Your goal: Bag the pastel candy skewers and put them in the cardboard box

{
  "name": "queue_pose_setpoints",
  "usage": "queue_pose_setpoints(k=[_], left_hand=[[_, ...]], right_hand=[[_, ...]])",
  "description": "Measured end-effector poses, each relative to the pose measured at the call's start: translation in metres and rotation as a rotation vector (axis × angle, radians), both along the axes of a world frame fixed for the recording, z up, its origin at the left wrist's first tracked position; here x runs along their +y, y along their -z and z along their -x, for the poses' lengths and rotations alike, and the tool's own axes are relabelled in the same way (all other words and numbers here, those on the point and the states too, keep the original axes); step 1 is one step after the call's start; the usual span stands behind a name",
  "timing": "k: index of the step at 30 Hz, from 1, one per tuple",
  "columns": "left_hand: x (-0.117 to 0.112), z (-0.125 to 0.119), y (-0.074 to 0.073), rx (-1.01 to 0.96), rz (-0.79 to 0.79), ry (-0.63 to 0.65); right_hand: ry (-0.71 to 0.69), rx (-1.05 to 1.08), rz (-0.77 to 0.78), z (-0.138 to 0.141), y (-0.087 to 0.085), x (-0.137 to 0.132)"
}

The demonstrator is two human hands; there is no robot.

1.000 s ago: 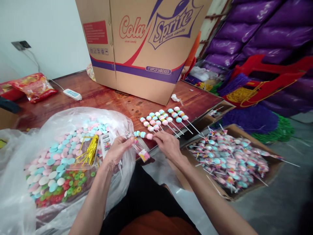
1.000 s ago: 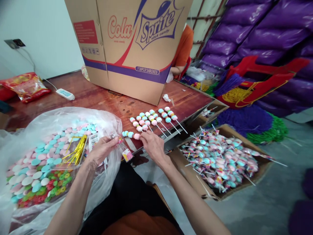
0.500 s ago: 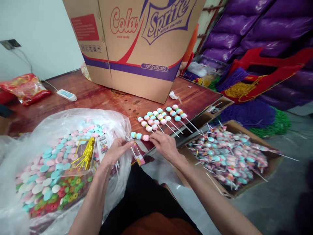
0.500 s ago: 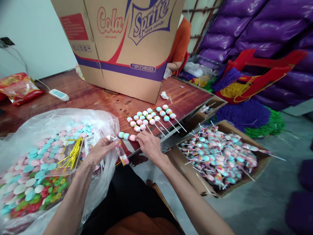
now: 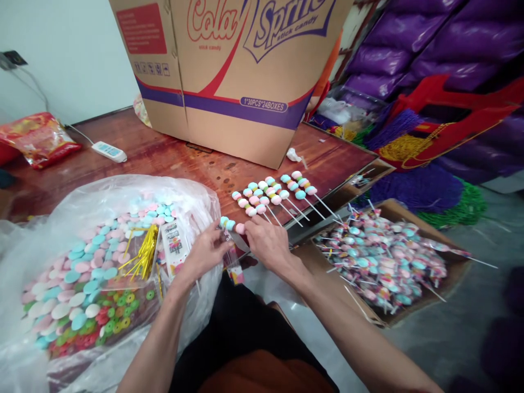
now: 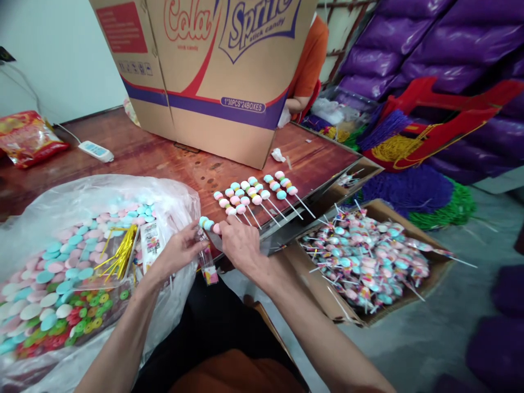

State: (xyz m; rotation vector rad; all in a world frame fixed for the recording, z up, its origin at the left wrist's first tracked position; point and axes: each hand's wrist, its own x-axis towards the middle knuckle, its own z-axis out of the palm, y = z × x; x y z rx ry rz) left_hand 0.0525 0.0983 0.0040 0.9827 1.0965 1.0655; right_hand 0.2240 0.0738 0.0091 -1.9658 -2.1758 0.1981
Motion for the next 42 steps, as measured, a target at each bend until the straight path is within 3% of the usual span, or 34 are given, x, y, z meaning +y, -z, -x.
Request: queue_pose_setpoints(k=[4, 9, 13, 17, 21, 25, 31, 42], left_hand=[[-0.002, -0.002, 0.0, 0.196, -0.156, 0.177], [-0.007, 0.006, -0.005, 0.13, -0.047, 0.142], [-0.016, 0.015, -0.012, -0.063, 0.073, -0.108], [-0.023, 0.02, -0.014, -0.224, 0.099, -0.41], [-0.028, 0.023, -0.013, -0.323, 0.133, -0.485], [-0.035, 0.025, -0.016, -0.375, 0.211, -0.499], [-0.044, 0.028, -0.018, -0.441, 0.311, -0.441], [-0.049, 0.029, -0.011, -0.339, 0.205, -0.393]], right_hand=[[0.049, 0.049, -0.002, 0.006, 0.002, -0.002], [0.131, 0.395, -0.089, -0.012, 0.017, -0.01], [0.172, 0.814, -0.176, -0.03, 0.028, -0.027], [0.18, 1.107, -0.131, -0.032, 0.021, -0.053], [0.139, 1.222, -0.074, -0.026, 0.004, -0.075], [0.082, 1.26, -0.094, -0.019, -0.005, -0.082], [0.059, 1.226, -0.112, -0.016, -0.001, -0.08], [-0.149, 0.794, -0.283, -0.03, 0.009, -0.083]])
